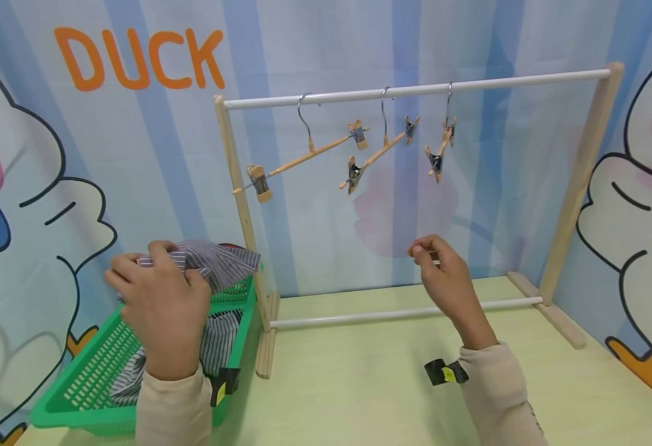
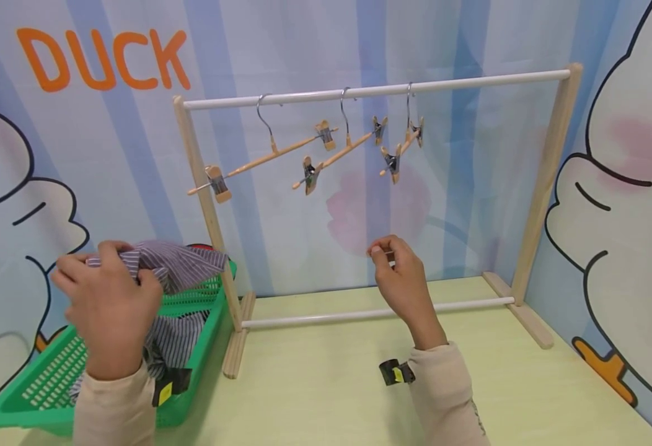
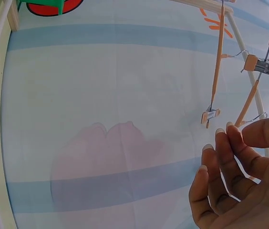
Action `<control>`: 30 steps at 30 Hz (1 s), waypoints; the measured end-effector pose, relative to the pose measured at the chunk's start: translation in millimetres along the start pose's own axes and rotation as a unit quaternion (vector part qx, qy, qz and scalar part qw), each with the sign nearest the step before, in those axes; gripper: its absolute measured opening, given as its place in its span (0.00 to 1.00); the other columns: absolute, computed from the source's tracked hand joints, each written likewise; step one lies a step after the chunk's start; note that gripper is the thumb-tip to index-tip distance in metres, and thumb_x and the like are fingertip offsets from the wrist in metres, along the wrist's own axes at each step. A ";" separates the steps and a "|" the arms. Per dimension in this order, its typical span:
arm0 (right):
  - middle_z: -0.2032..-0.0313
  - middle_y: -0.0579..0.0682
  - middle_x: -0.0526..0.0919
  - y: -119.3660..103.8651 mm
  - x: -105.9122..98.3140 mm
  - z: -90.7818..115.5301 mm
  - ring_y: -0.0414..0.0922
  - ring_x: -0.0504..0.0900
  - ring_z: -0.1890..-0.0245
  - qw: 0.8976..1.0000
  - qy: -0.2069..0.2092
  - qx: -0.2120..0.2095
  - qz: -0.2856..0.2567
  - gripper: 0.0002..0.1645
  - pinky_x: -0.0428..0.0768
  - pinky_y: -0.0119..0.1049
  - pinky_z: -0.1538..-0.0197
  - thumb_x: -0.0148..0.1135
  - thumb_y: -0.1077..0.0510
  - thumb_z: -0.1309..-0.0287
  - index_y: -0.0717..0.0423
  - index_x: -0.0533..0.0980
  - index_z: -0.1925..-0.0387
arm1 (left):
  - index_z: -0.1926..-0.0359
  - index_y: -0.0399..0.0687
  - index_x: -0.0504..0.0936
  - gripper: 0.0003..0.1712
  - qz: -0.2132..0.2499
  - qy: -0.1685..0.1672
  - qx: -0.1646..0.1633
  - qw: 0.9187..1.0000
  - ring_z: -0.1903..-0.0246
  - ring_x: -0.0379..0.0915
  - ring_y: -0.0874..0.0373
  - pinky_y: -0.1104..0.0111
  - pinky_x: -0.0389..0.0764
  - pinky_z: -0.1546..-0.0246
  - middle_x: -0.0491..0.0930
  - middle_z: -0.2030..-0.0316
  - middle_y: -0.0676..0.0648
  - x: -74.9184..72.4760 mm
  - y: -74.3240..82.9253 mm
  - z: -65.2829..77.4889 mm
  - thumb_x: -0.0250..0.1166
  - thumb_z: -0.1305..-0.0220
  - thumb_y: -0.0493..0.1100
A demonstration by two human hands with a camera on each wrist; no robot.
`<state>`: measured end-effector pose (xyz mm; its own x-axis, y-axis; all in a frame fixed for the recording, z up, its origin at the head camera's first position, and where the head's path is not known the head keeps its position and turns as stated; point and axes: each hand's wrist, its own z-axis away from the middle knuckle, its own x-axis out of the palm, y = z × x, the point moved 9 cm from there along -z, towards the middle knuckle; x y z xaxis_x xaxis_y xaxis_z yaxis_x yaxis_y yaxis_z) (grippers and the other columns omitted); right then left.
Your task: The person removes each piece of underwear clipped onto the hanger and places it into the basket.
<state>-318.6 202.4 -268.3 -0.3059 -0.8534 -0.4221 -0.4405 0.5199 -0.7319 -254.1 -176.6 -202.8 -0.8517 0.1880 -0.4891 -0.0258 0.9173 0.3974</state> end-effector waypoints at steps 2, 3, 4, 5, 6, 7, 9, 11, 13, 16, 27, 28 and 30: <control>0.52 0.54 0.76 -0.1 0.0 -0.1 0.50 0.73 0.53 1.000 -0.001 0.000 -0.001 0.17 0.72 0.51 0.56 0.40 0.48 0.29 0.52 0.72 0.54 | 0.54 0.34 0.72 0.17 -0.002 0.001 -0.005 1.000 0.55 0.55 0.34 0.48 0.65 0.90 0.61 0.55 0.26 -0.9 -2.6 -0.6 0.51 0.47 0.32; 0.52 0.54 0.76 -0.2 -0.1 -0.1 0.50 0.73 0.53 1.000 0.000 0.000 0.000 0.17 0.72 0.51 0.56 0.40 0.48 0.29 0.52 0.72 0.54 | 0.54 0.33 0.72 0.17 -0.003 0.001 -0.007 1.000 0.55 0.54 0.34 0.49 0.64 0.90 0.61 0.55 0.26 -1.0 -3.9 -0.8 0.50 0.47 0.32; 0.52 0.54 0.76 -0.5 -0.1 -0.1 0.50 0.73 0.53 1.000 -0.001 0.000 0.000 0.17 0.72 0.51 0.56 0.40 0.48 0.29 0.52 0.72 0.54 | 0.54 0.33 0.72 0.17 -0.002 0.000 -0.009 1.000 0.55 0.54 0.34 0.51 0.63 0.91 0.60 0.55 0.26 -0.5 -4.9 -0.9 0.50 0.47 0.31; 0.52 0.55 0.76 -0.7 0.0 0.0 0.50 0.73 0.53 1.000 -0.001 0.001 0.000 0.17 0.72 0.51 0.55 0.40 0.48 0.29 0.53 0.72 0.54 | 0.54 0.33 0.72 0.17 -0.002 0.000 -0.011 1.000 0.55 0.54 0.35 0.52 0.62 0.91 0.60 0.55 0.26 0.0 -5.8 -0.9 0.50 0.48 0.31; 0.52 0.55 0.76 -1.1 0.0 0.1 0.50 0.73 0.53 1.000 -0.003 0.002 0.000 0.17 0.72 0.52 0.55 0.40 0.48 0.29 0.53 0.72 0.55 | 0.54 0.33 0.72 0.17 -0.002 -0.002 -0.013 1.000 0.55 0.53 0.35 0.53 0.62 0.91 0.60 0.56 0.26 0.8 -6.7 -1.0 0.49 0.48 0.31; 0.52 0.55 0.76 -1.6 0.1 0.3 0.49 0.73 0.53 1.000 -0.004 0.003 -0.001 0.18 0.72 0.52 0.55 0.41 0.48 0.29 0.53 0.72 0.55 | 0.54 0.32 0.71 0.18 -0.002 -0.005 -0.016 1.000 0.55 0.53 0.35 0.53 0.62 0.91 0.59 0.55 0.26 1.7 -7.7 -1.2 0.49 0.47 0.31; 0.52 0.56 0.76 -1.6 0.2 0.5 0.50 0.73 0.52 1.000 -0.005 0.004 -0.001 0.18 0.72 0.52 0.54 0.41 0.47 0.29 0.54 0.72 0.55 | 0.54 0.31 0.71 0.18 0.000 -0.007 -0.019 1.000 0.55 0.53 0.35 0.54 0.62 0.91 0.59 0.55 0.26 2.6 -9.1 -1.6 0.49 0.47 0.31; 0.52 0.56 0.76 -1.1 0.3 0.5 0.50 0.73 0.52 1.000 -0.005 0.005 -0.001 0.18 0.72 0.52 0.54 0.41 0.47 0.29 0.54 0.72 0.55 | 0.54 0.30 0.70 0.17 0.001 -0.013 -0.024 1.000 0.55 0.52 0.35 0.54 0.62 0.90 0.59 0.55 0.26 2.9 -10.9 -1.9 0.49 0.46 0.32; 0.52 0.55 0.76 -0.5 0.3 0.3 0.50 0.73 0.53 1.000 -0.005 0.004 0.000 0.18 0.72 0.52 0.54 0.41 0.47 0.29 0.53 0.72 0.55 | 0.54 0.29 0.70 0.17 0.004 -0.021 -0.031 0.999 0.55 0.52 0.35 0.55 0.62 0.90 0.58 0.55 0.26 2.9 -12.8 -2.1 0.48 0.46 0.32; 0.52 0.55 0.76 -0.2 0.9 -0.2 0.50 0.73 0.53 1.000 -0.005 0.005 0.002 0.17 0.71 0.52 0.54 0.41 0.48 0.29 0.53 0.72 0.55 | 0.55 0.27 0.69 0.16 0.003 -0.024 -0.030 0.999 0.55 0.51 0.35 0.55 0.61 0.89 0.58 0.55 0.25 1.8 -14.5 -2.3 0.48 0.45 0.31; 0.53 0.57 0.77 -3.5 -0.5 -1.8 0.50 0.72 0.52 1.000 -0.006 0.004 0.009 0.19 0.71 0.55 0.51 0.40 0.48 0.29 0.55 0.72 0.55 | 0.56 0.23 0.66 0.16 -0.008 -0.039 -0.045 0.998 0.55 0.49 0.33 0.54 0.62 0.86 0.56 0.55 0.24 0.5 -24.0 -6.3 0.47 0.44 0.32; 0.53 0.57 0.77 -3.4 -0.3 -1.6 0.50 0.72 0.53 1.000 -0.006 0.004 0.009 0.18 0.71 0.54 0.51 0.40 0.48 0.29 0.55 0.72 0.55 | 0.56 0.23 0.66 0.16 -0.010 -0.042 -0.047 0.998 0.55 0.49 0.33 0.54 0.62 0.84 0.56 0.56 0.24 0.7 -25.4 -6.5 0.47 0.44 0.32; 0.53 0.57 0.76 -3.0 0.0 -1.2 0.50 0.72 0.53 1.000 -0.006 0.004 0.010 0.18 0.71 0.54 0.52 0.40 0.48 0.29 0.55 0.72 0.55 | 0.56 0.22 0.66 0.16 -0.008 -0.046 -0.047 0.998 0.56 0.48 0.33 0.55 0.61 0.83 0.56 0.56 0.24 2.2 -27.2 -6.1 0.46 0.45 0.31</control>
<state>-318.3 200.8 -265.5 -0.3036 -0.8436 -0.4429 -0.4279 0.5360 -0.7277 -258.4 -203.3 -209.9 -0.7987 0.2089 -0.5643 -0.0920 0.8844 0.4576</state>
